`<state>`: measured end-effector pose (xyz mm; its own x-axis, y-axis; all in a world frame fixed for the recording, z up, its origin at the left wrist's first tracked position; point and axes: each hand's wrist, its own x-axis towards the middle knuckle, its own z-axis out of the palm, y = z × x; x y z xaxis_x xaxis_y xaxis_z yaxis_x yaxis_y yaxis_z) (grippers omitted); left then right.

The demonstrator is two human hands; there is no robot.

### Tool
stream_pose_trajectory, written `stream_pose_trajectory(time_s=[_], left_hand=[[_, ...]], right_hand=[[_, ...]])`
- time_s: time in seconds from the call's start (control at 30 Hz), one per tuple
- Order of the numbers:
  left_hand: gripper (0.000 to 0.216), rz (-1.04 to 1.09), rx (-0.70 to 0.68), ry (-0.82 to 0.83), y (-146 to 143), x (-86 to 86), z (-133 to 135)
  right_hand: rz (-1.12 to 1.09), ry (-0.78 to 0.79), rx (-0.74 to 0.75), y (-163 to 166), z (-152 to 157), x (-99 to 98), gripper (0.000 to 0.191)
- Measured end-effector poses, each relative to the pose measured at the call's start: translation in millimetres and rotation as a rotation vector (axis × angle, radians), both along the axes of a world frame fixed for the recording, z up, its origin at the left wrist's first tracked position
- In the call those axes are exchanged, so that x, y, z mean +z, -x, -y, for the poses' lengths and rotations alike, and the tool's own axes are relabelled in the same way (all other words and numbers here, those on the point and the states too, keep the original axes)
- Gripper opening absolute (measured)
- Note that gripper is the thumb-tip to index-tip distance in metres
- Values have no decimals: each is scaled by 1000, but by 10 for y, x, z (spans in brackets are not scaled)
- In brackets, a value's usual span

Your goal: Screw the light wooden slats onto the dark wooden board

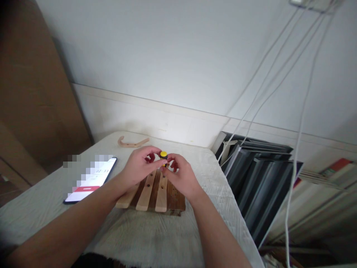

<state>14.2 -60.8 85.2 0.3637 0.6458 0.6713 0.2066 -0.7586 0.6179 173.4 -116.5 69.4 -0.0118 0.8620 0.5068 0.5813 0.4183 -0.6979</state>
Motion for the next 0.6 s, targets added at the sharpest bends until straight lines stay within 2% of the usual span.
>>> stream_pose_trajectory(time_s=[0.13, 0.33, 0.47, 0.6], left_hand=[[19, -35, -78, 2, 8, -4, 16], [15, -11, -39, 16, 15, 10, 26], [12, -35, -88, -9, 14, 2, 9], [22, 15, -48, -21, 9, -15, -6]], right_hand=[[55, 30, 13, -9, 9, 23, 13], [37, 36, -82, 2, 1, 22, 11], [47, -2, -46, 1, 14, 41, 16], [17, 24, -51, -8, 10, 50, 11]])
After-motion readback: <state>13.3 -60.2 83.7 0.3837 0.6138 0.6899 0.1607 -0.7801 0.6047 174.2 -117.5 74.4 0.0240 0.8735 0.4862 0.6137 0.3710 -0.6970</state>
